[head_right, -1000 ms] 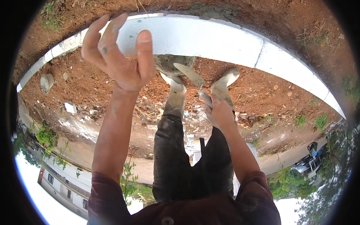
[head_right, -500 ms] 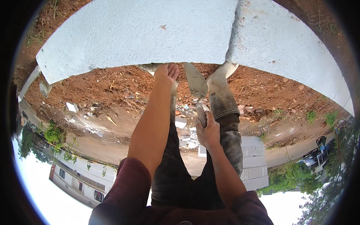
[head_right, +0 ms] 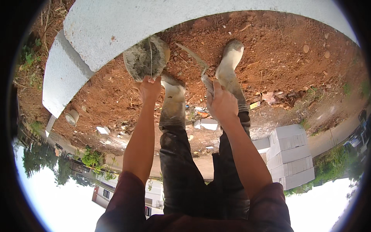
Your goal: The person places white concrete blocks along a trench and uses a trowel to apply mortar between them. The person scoops mortar from a bucket and spreads it along the joints of the blocks, then smooths the surface.
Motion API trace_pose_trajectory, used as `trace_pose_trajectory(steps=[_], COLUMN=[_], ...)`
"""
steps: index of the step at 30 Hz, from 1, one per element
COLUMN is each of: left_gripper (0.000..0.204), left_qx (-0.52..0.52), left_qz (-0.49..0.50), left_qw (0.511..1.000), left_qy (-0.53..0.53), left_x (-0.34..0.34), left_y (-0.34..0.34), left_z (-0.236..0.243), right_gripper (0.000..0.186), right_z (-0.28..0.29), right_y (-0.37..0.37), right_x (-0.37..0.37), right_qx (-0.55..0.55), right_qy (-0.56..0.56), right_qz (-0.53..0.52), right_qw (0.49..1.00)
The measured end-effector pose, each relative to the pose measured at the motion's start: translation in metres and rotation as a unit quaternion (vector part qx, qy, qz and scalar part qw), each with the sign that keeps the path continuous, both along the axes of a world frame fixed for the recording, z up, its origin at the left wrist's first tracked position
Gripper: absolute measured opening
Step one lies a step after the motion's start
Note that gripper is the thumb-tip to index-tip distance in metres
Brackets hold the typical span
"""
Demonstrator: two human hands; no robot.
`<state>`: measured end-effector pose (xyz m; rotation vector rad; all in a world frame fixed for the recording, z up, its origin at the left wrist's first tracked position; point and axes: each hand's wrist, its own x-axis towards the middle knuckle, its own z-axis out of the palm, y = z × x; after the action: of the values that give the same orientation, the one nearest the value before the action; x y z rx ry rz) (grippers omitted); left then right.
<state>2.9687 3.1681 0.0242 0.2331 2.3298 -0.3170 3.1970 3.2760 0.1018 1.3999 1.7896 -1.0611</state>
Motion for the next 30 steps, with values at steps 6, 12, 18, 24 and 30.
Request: trace_pose_trajectory(steps=[6,12,18,24,30], left_gripper=[0.041,0.052,0.053,0.049,0.047], left_qx=[0.305,0.3,0.365,0.364,0.444], left_qz=[-0.062,0.003,0.119,0.229,0.41], left_qw=[0.95,0.951,0.916,0.893,0.767], left_qy=[-0.014,-0.072,-0.115,-0.133,-0.215], left_x=[-0.035,-0.058,-0.011,0.017,0.069], left_y=[-0.034,-0.029,-0.023,-0.001,0.014], left_z=[-0.014,0.005,0.021,0.046,0.043], right_gripper=[0.04,0.043,0.049,0.051,0.049], right_z=[-0.061,-0.075,-0.035,-0.004,-0.021], right_y=[0.041,0.028,-0.052,-0.059,0.006], right_x=[-0.038,-0.058,0.001,0.047,0.036], right_qx=[0.041,0.054,-0.03,0.091,0.16], right_qy=[0.056,0.047,0.031,0.046,0.032], right_qz=[0.115,0.156,0.298,0.149,0.08], right_qw=[0.991,0.985,0.954,0.984,0.983])
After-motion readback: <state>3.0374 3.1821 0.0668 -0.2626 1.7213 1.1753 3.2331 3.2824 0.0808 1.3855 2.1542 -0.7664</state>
